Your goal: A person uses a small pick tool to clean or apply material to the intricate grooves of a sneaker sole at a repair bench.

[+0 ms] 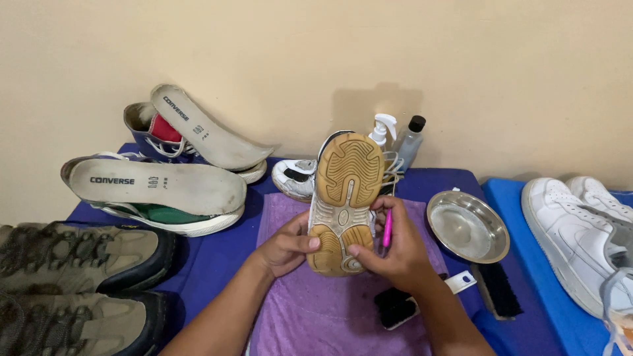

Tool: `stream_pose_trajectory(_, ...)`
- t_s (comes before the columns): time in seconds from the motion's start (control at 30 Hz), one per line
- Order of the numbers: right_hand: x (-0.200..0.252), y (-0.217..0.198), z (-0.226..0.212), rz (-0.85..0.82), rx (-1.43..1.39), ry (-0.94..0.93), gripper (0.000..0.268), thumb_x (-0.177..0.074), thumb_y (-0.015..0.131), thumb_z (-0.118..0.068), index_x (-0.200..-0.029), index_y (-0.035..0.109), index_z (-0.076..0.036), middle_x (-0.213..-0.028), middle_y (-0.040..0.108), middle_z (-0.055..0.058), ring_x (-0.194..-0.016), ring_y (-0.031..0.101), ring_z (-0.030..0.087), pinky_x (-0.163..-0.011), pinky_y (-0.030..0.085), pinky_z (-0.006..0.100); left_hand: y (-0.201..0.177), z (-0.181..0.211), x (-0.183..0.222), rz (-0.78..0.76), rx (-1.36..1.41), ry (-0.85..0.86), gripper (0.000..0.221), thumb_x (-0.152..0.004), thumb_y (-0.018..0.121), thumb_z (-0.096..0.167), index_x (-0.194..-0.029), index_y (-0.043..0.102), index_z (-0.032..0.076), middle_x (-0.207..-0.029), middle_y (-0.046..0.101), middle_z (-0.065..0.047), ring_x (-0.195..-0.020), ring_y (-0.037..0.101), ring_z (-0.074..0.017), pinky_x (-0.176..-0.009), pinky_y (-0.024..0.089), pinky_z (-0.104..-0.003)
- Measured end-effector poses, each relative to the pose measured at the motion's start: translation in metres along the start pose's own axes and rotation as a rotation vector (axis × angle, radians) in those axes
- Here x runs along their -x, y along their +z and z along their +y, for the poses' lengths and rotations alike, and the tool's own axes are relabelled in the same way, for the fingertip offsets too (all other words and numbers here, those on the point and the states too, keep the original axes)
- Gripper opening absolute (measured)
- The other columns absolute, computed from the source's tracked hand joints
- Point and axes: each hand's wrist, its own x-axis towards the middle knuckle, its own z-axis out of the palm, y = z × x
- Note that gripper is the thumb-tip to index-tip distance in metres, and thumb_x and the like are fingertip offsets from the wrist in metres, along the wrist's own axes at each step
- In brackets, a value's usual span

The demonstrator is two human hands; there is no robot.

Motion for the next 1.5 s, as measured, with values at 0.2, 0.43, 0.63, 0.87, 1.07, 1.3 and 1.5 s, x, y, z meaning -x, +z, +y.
stream_pose_trajectory(0.2, -0.002, -0.007, -0.008, -0.039, 0.164, 0.115, 0.099, -0.061, 0.095, -0.027, -0.14, 0.037, -0.013, -0.133, 0.064, 0.012, -0.12, 0.067, 0.021, -0.101, 0.054, 0.034, -0.004, -0.003, -0.003, 0.038, -0.017, 0.049, 0.085, -0.082, 0.083, 0.022, -0.153, 0.041, 0.001, -0.143, 0.059, -0.018, -0.128, 0.06, -0.0305, -0.108, 0.05, -0.043)
stream_pose_trajectory(0.43, 0.0, -0.013, -0.004, 0.296, 0.367, -0.335, 0.074, -0.07, 0.091, -0.016, -0.13, 0.05, -0.003, -0.129, 0.056, 0.017, -0.121, 0.061, 0.025, -0.111, 0.05, 0.035, 0.001, -0.005, -0.013, 0.109, 0.081, 0.05, 0.123, -0.067, 0.052, 0.085, -0.16, 0.029, 0.008, -0.158, 0.046, -0.012, -0.142, 0.047, -0.0256, -0.119, 0.038, -0.044)
stream_pose_trajectory(0.63, 0.003, -0.018, 0.007, 0.256, 0.602, -0.595, 0.069, -0.079, 0.089, -0.018, -0.13, 0.045, -0.003, -0.124, 0.061, 0.02, -0.118, 0.065, 0.032, -0.096, 0.057, 0.038, 0.005, 0.033, -0.009, 0.506, 0.353, 0.234, 0.097, -0.072, 0.051, 0.074, -0.152, 0.045, 0.02, -0.145, 0.056, -0.015, -0.126, 0.056, -0.045, -0.108, 0.04, -0.067)
stream_pose_trajectory(0.87, 0.004, -0.03, 0.017, 0.334, 0.454, -0.309, 0.07, -0.076, 0.086, -0.018, -0.132, 0.047, -0.003, -0.125, 0.062, 0.015, -0.118, 0.066, 0.026, -0.108, 0.052, 0.034, 0.021, 0.041, -0.005, 0.515, 0.298, 0.137, 0.1, -0.072, 0.051, 0.073, -0.152, 0.045, 0.012, -0.147, 0.055, -0.023, -0.128, 0.056, -0.0445, -0.094, 0.046, -0.071)
stream_pose_trajectory(1.07, 0.004, -0.034, 0.018, 0.296, 0.564, -0.45, 0.057, -0.087, 0.078, -0.018, -0.132, 0.045, -0.007, -0.123, 0.068, 0.01, -0.129, 0.06, 0.031, -0.118, 0.043, 0.044, 0.02, 0.047, -0.003, 0.53, 0.333, -0.103, 0.101, -0.07, 0.048, 0.074, -0.149, 0.05, 0.012, -0.147, 0.056, -0.026, -0.132, 0.052, -0.0501, -0.097, 0.041, -0.077)
stream_pose_trajectory(1.3, -0.003, -0.035, 0.002, 0.293, 0.656, -0.596, 0.046, -0.087, 0.078, -0.014, -0.124, 0.051, -0.009, -0.116, 0.069, 0.007, -0.12, 0.064, 0.031, -0.108, 0.042, 0.046, 0.0, 0.039, -0.002, 0.6, 0.103, -0.09, 0.077, -0.084, 0.046, 0.06, -0.137, 0.058, 0.005, -0.128, 0.067, -0.024, -0.115, 0.066, -0.0437, -0.092, 0.054, -0.066)
stream_pose_trajectory(1.5, -0.006, -0.037, 0.008, 0.375, 0.79, -0.687, 0.046, -0.088, 0.08, -0.02, -0.124, 0.054, -0.01, -0.12, 0.067, 0.004, -0.125, 0.062, 0.032, -0.113, 0.035, 0.049, -0.004, 0.024, -0.009, 0.65, 0.008, -0.109, 0.069, -0.085, 0.07, 0.045, -0.133, 0.058, -0.003, -0.124, 0.067, -0.032, -0.113, 0.067, -0.048, -0.089, 0.057, -0.063)
